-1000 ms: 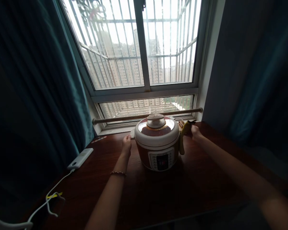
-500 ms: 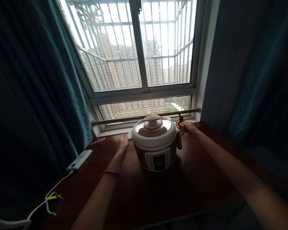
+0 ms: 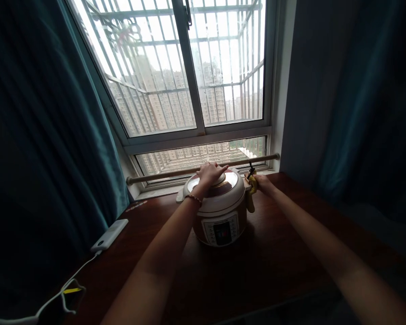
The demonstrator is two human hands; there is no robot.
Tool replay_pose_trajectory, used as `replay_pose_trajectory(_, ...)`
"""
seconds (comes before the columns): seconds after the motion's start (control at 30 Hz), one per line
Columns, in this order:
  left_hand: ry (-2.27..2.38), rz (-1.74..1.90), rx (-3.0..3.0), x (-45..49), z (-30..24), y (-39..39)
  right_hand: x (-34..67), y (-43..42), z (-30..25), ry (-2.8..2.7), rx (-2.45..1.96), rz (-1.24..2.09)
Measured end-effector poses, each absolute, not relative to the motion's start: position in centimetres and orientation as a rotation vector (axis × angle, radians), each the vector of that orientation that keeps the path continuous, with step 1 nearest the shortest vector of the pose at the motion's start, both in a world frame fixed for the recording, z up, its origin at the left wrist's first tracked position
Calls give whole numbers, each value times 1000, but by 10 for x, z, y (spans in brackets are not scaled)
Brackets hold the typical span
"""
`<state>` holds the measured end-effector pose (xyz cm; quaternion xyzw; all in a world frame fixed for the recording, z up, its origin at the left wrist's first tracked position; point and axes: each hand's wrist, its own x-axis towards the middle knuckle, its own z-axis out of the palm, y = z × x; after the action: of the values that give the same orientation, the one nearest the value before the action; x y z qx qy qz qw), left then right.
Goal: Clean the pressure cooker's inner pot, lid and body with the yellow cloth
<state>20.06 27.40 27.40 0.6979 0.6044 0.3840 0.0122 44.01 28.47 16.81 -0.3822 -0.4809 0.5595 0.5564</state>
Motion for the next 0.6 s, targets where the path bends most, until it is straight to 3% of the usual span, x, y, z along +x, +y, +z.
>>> replay_pose_trajectory(0.2, 2024, 1062, 2234, 200, 270, 276, 438, 280, 170, -1130, -883, 1302)
replay_pose_trajectory(0.6, 1809, 892, 2521, 181, 274, 276, 438, 289, 161, -1121, -890, 1256)
